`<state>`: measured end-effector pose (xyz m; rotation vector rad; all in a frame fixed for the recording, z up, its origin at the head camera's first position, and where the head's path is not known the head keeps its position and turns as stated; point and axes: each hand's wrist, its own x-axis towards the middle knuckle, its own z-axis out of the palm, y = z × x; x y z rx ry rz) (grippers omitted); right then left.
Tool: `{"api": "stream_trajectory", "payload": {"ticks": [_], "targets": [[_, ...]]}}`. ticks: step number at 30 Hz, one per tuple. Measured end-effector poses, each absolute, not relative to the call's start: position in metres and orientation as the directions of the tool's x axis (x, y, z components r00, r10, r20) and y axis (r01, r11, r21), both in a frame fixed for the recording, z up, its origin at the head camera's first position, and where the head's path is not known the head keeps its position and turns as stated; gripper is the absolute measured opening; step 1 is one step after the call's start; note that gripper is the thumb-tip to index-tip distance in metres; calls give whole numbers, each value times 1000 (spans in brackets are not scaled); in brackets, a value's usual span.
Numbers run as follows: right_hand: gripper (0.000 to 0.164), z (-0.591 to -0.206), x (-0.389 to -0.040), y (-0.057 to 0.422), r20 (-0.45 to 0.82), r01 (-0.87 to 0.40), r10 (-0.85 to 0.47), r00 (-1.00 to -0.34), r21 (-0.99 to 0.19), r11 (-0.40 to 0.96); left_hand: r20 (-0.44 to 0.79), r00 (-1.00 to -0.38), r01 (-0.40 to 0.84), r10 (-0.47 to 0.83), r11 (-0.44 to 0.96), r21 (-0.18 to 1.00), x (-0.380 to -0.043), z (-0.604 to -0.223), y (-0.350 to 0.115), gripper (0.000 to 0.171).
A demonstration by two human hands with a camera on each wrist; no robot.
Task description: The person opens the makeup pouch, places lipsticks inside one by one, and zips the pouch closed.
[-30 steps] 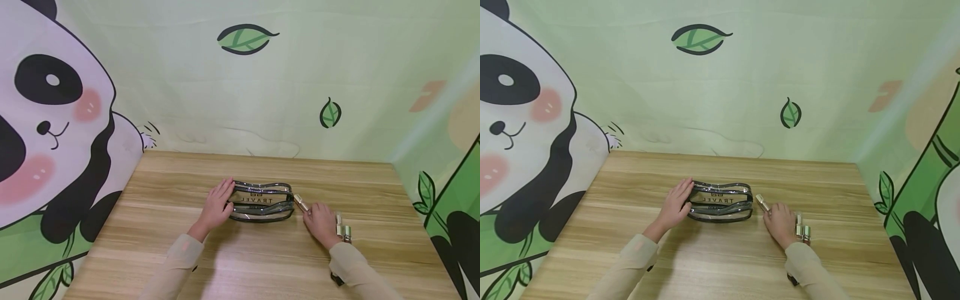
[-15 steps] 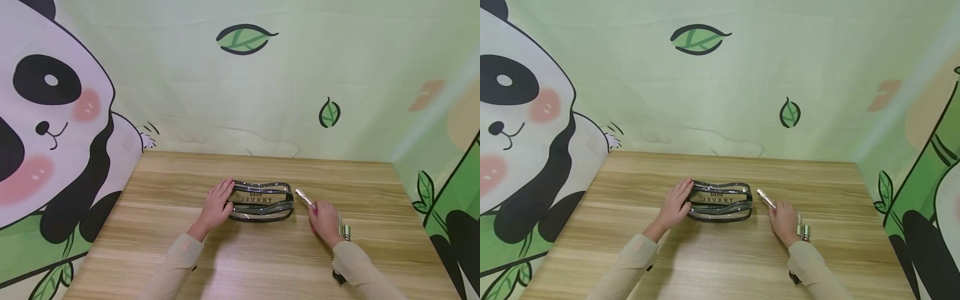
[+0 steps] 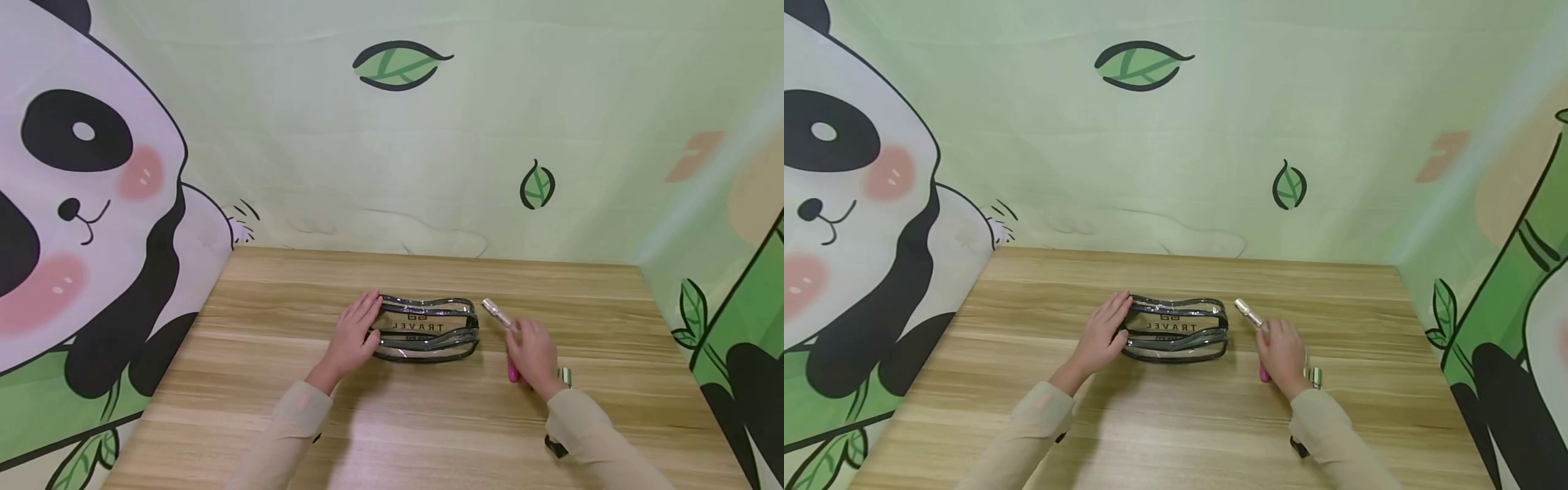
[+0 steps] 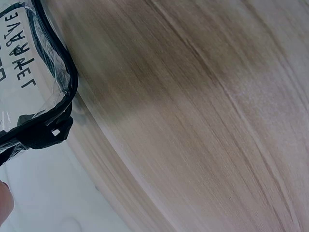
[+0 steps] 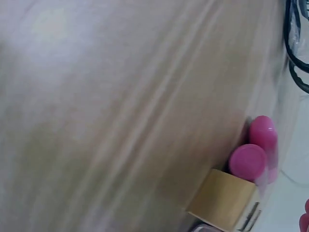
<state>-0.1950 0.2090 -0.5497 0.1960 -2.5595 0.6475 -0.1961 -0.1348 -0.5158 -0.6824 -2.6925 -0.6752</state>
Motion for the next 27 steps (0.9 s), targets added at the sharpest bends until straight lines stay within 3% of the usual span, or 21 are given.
{"api": "stream_trajectory", "payload": {"ticks": [8,19,27], "targets": [[23,-535,-195,203,557,-306,-26,-830,-417,856,352,-858,493,373,791,363,-195,-515,-135,59],[22,-517,-198,192,641,-406,-34,-767,-443,800,475,-806,541,354,766,347,-194,-518,-134,56],[24,-500,-196,178,675,-480,-69,-735,-446,756,415,-832,521,369,776,354,-197,-519,-135,57]]}}
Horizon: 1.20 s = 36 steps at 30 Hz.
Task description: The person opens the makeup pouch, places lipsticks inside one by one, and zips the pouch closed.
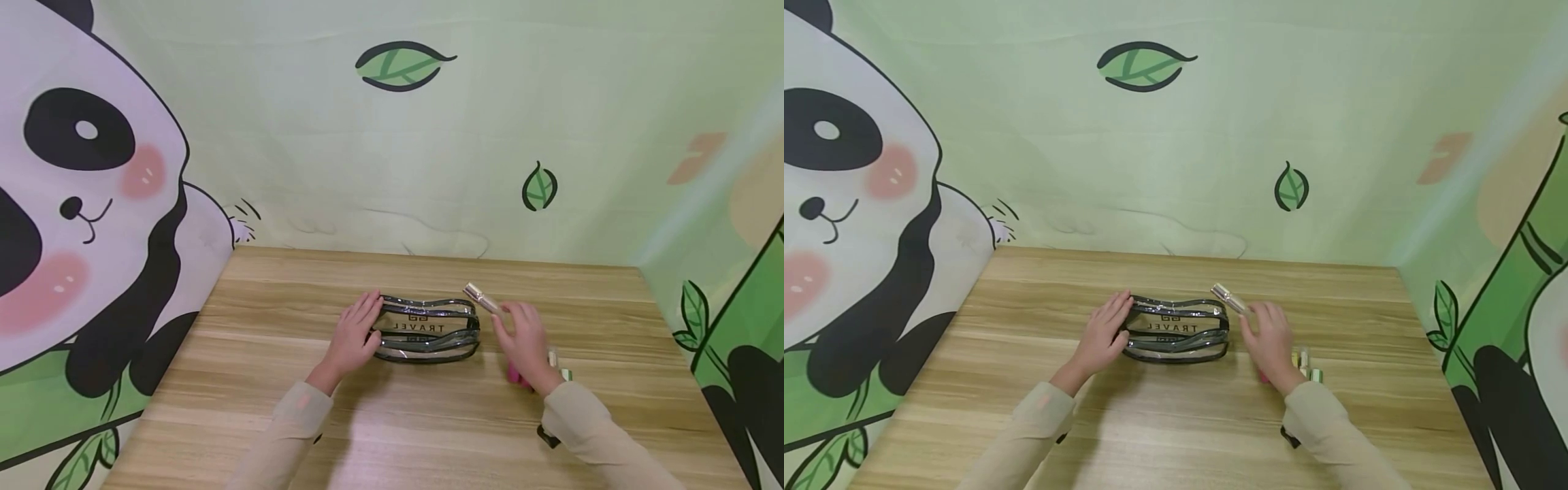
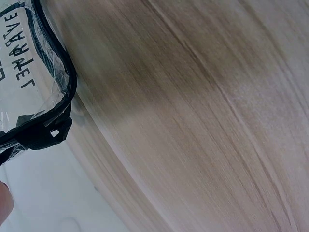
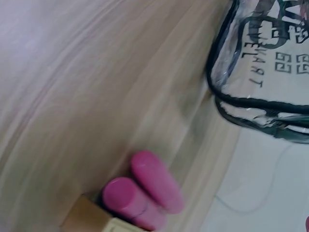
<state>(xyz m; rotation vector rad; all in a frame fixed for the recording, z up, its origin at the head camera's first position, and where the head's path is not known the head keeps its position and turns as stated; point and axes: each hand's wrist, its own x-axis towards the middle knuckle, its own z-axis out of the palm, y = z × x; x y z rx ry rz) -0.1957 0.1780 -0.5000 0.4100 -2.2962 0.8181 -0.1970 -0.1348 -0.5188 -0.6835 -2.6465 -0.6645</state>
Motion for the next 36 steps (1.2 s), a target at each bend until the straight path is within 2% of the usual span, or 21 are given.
{"api": "stream_trajectory", "payload": {"ticks": [14,25,36], "targets": [[22,-489,-195,158,747,-598,-134,-651,-396,697,365,-852,500,376,793,349,-197,-518,-136,58],[20,-479,-193,143,690,-633,-249,-679,-380,675,355,-857,494,374,795,352,-196,-517,-136,59],[22,-478,-197,126,669,-684,-375,-642,-278,675,363,-853,497,375,793,351,-197,-518,-137,59]]}}
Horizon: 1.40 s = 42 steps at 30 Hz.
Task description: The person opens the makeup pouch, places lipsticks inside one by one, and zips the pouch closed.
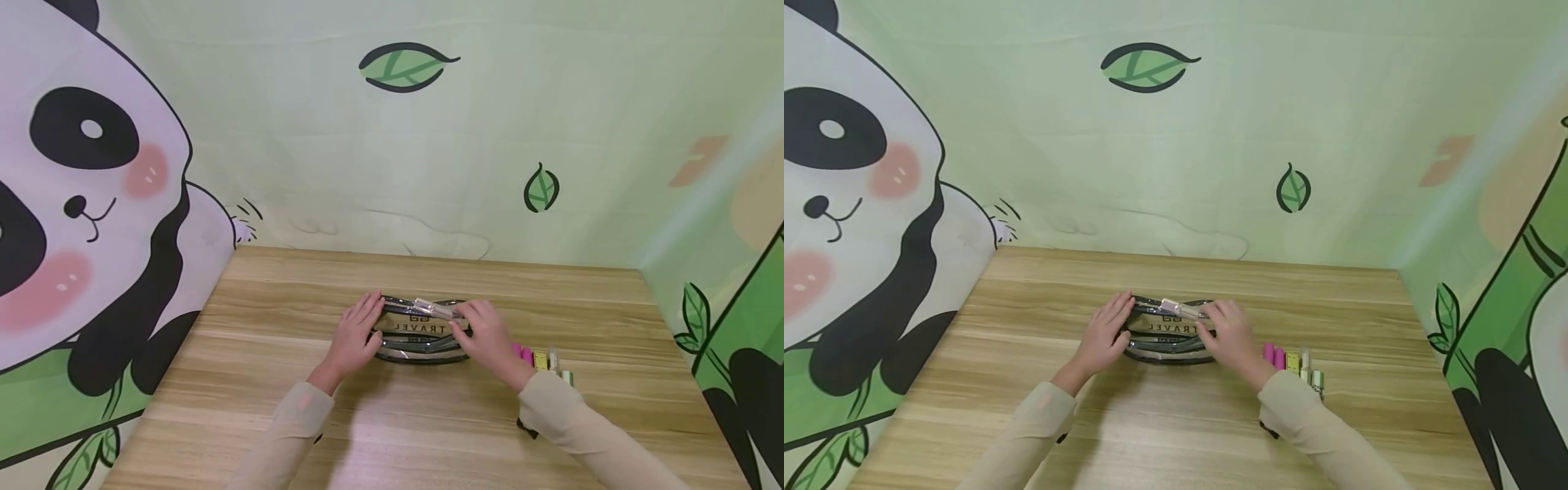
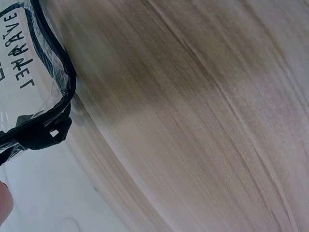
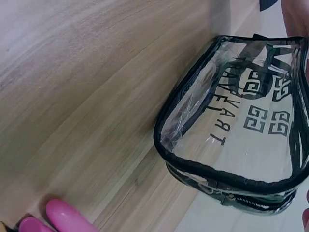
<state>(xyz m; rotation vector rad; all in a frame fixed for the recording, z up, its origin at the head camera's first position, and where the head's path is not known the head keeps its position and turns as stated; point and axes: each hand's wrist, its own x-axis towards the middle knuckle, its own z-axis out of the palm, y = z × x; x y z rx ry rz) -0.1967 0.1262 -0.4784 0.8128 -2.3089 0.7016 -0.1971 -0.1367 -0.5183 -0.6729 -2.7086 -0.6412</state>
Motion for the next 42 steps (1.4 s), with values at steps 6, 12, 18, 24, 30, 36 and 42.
{"api": "stream_trajectory", "payload": {"ticks": [6,12,18,24,30,36,42], "targets": [[23,-478,-197,119,636,-686,-417,-649,-252,683,366,-851,500,376,791,352,-198,-519,-137,59],[26,-479,-197,112,592,-684,-461,-661,-223,695,366,-852,499,373,791,354,-197,-519,-136,59],[25,-481,-198,105,523,-650,-482,-703,-197,734,381,-847,505,372,787,354,-196,-519,-135,58],[24,-479,-197,99,488,-638,-489,-723,-199,744,395,-839,513,374,784,348,-196,-519,-135,57],[25,-477,-197,93,463,-641,-502,-730,-209,739,410,-833,523,373,774,357,-196,-520,-135,57],[22,-478,-200,89,448,-652,-520,-727,-211,729,398,-839,514,370,778,362,-197,-520,-136,57],[20,-482,-202,86,461,-666,-538,-706,-174,725,411,-834,520,370,777,355,-197,-521,-136,57]]}}
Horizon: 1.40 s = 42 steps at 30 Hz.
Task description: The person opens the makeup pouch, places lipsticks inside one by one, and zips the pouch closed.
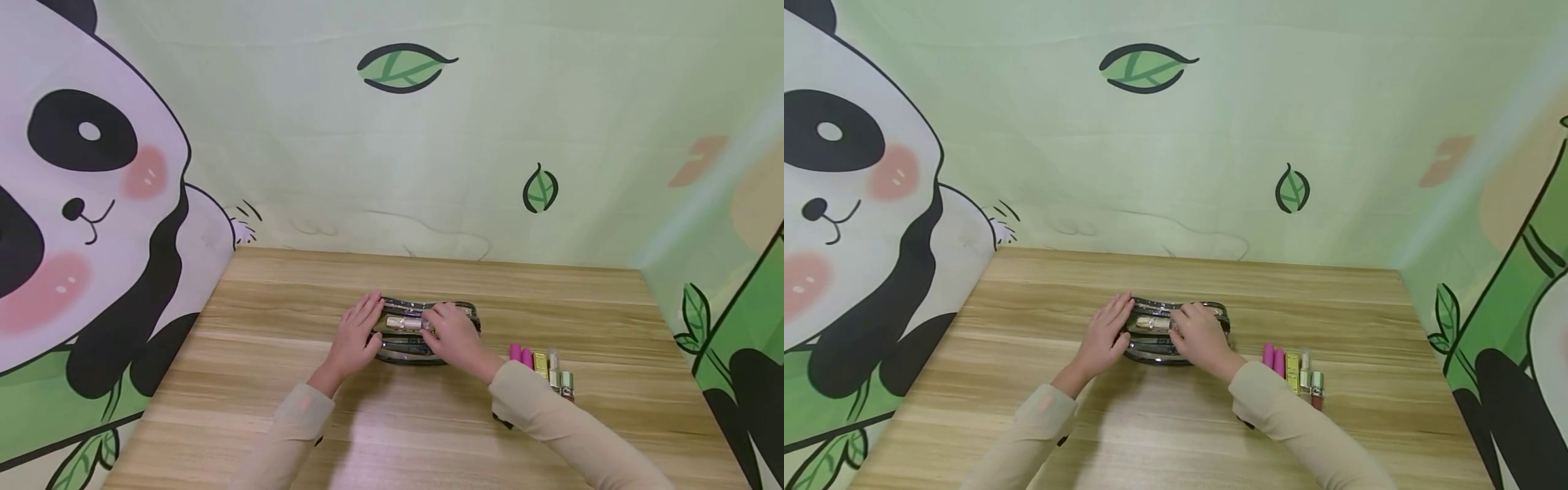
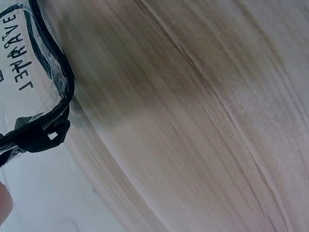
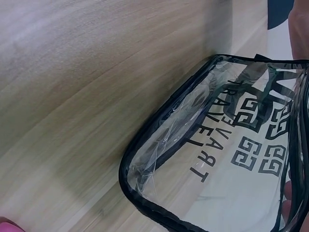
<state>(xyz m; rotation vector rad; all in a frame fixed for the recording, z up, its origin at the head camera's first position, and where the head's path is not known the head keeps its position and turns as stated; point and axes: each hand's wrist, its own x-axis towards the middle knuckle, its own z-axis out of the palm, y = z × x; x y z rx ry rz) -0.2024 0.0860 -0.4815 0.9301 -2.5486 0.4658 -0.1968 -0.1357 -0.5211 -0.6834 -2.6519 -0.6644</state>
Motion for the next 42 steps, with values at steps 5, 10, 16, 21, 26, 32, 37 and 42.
{"api": "stream_trajectory", "payload": {"ticks": [5,10,16,21,26,32,37,42], "targets": [[21,-480,-202,84,450,-672,-553,-701,-157,724,407,-837,516,367,779,358,-196,-522,-136,59],[21,-480,-203,82,407,-659,-562,-720,-149,737,376,-852,499,365,784,368,-195,-521,-136,59],[20,-482,-204,81,367,-646,-568,-736,-134,751,364,-858,489,363,794,362,-195,-521,-136,59],[20,-483,-205,81,329,-638,-577,-747,-114,761,367,-857,489,361,794,362,-196,-522,-135,60],[20,-483,-204,81,311,-633,-582,-752,-95,768,376,-853,494,362,790,362,-196,-522,-135,60],[17,-482,-204,80,309,-638,-588,-747,-88,765,357,-861,487,363,791,371,-195,-520,-135,60],[16,-483,-205,80,299,-635,-591,-749,-69,770,356,-860,488,366,796,359,-195,-520,-134,58],[14,-485,-204,80,292,-627,-587,-755,-63,776,346,-865,479,362,800,361,-194,-520,-134,58]]}}
